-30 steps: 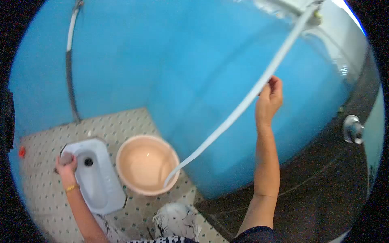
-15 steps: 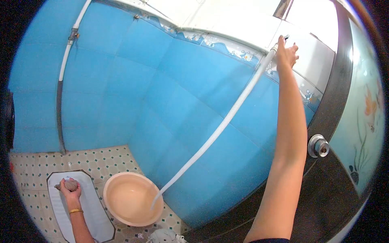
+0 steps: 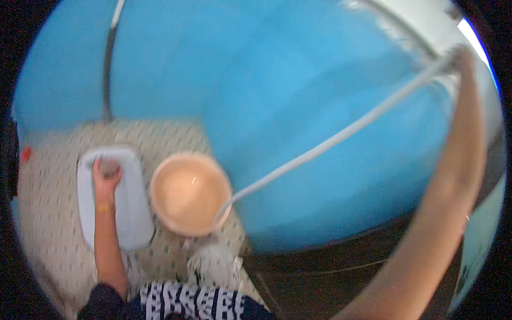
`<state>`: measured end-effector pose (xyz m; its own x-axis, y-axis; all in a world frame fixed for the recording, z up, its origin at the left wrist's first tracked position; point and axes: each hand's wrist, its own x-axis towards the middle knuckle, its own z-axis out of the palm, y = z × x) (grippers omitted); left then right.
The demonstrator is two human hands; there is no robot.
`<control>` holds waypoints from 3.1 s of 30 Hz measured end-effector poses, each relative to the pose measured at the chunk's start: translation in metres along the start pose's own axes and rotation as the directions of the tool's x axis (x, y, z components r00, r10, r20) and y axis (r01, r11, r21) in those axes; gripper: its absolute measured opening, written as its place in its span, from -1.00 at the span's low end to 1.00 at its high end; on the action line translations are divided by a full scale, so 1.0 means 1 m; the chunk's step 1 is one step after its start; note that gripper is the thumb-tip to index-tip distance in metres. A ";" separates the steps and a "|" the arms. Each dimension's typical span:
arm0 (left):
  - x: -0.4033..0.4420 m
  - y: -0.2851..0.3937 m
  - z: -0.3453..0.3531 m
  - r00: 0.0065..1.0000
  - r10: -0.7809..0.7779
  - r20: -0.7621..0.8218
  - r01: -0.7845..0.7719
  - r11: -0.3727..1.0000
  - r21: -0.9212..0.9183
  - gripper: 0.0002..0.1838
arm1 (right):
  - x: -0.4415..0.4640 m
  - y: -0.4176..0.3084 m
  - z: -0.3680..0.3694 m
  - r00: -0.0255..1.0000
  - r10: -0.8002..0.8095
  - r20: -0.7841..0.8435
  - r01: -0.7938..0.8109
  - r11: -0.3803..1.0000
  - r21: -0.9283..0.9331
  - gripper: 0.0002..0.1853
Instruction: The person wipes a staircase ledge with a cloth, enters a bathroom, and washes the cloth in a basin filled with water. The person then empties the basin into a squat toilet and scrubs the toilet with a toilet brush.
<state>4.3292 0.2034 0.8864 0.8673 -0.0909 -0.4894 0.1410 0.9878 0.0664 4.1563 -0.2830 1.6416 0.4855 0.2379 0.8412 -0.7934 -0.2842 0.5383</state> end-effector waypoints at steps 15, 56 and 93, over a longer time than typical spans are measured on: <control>0.000 0.014 0.014 0.954 -0.059 0.294 0.078 0.996 -0.053 -0.51 | -0.230 -0.086 0.017 0.913 0.306 0.270 -0.360 0.293 0.886 -0.54; -0.086 -0.035 0.019 0.799 -0.488 -0.351 0.407 0.869 -0.281 -0.69 | -0.561 -0.367 -0.166 0.117 -0.990 -0.074 -0.385 -0.114 0.916 -0.77; -0.371 -0.035 0.108 0.716 0.068 -0.695 0.181 0.943 0.278 -0.24 | -0.502 -0.308 -0.272 0.046 -0.866 -0.499 -0.220 -0.496 0.840 -0.85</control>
<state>4.0537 0.1886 1.1597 0.2984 0.0899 -0.9502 0.4229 0.8801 0.2160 4.0573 -0.0619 1.0397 0.5260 0.7199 -0.4528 0.5949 -0.6919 -0.4091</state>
